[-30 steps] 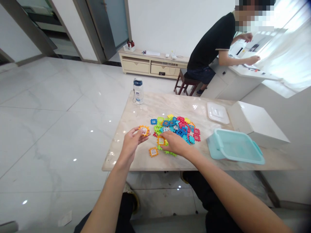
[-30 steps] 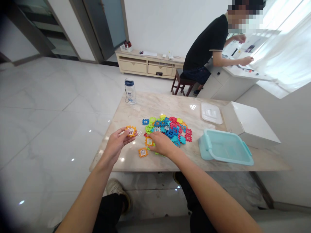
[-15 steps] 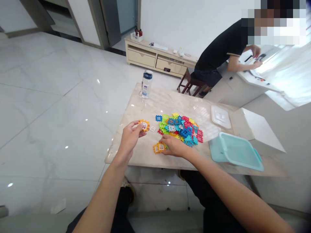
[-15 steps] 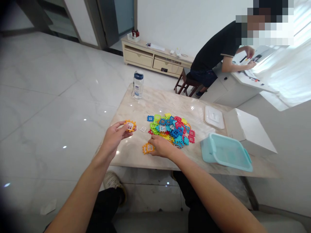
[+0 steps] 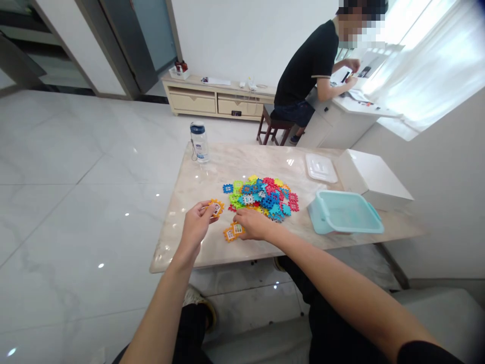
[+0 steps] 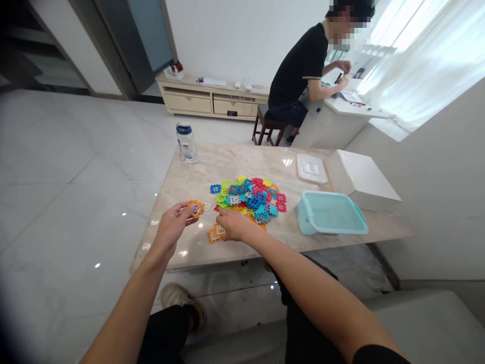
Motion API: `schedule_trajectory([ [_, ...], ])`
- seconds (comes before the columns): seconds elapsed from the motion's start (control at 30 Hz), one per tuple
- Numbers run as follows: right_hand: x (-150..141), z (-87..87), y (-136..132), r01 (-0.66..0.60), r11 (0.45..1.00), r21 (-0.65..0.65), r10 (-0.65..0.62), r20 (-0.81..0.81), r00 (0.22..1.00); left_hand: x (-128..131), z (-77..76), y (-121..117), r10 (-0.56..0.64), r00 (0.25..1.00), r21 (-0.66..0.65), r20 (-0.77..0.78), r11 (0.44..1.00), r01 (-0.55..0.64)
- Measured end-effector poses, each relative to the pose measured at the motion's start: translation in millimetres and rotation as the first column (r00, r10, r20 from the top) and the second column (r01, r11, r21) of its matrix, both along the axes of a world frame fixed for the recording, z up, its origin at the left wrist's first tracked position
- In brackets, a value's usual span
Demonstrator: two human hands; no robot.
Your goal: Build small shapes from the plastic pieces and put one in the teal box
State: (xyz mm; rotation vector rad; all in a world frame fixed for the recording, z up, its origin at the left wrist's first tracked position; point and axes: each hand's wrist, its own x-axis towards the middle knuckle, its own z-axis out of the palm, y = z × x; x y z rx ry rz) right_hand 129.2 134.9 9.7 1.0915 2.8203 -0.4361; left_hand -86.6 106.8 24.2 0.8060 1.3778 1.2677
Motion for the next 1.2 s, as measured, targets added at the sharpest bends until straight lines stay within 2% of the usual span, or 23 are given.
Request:
schedule_trajectory([
  [0.23, 14.3, 4.1, 0.5, 0.019, 1.0, 0.009, -0.019, -0.012, 1.0, 5.3, -4.5, -0.5, -0.044, 0.999, 0.052, -0.001, 0.998, 0.044],
  [0.53, 10.8, 6.8, -2.4, 0.008, 1.0, 0.01, -0.008, 0.013, 1.0, 5.7, -12.2, 5.1, -0.046, 0.999, 0.037, 0.024, 0.998, 0.045],
  [0.7, 7.3, 0.2, -5.5, -0.001, 1.0, 0.002, 0.001, -0.017, 1.0, 7.0, -14.7, 4.3, -0.026, 0.998, 0.008, 0.051, 1.0, 0.026],
  [0.9, 6.8, -7.9, -4.3, 0.002, 0.999, -0.038, -0.003, -0.035, 0.999, 8.8, -14.4, 2.4, -0.09, 0.996, 0.042, 0.024, 0.995, 0.089],
  [1.2, 8.1, -10.9, -2.7, -0.017, 0.999, -0.046, 0.017, 0.005, 1.0, 4.9, -16.1, 3.7, -0.004, 0.997, 0.023, -0.077, 1.0, 0.006],
])
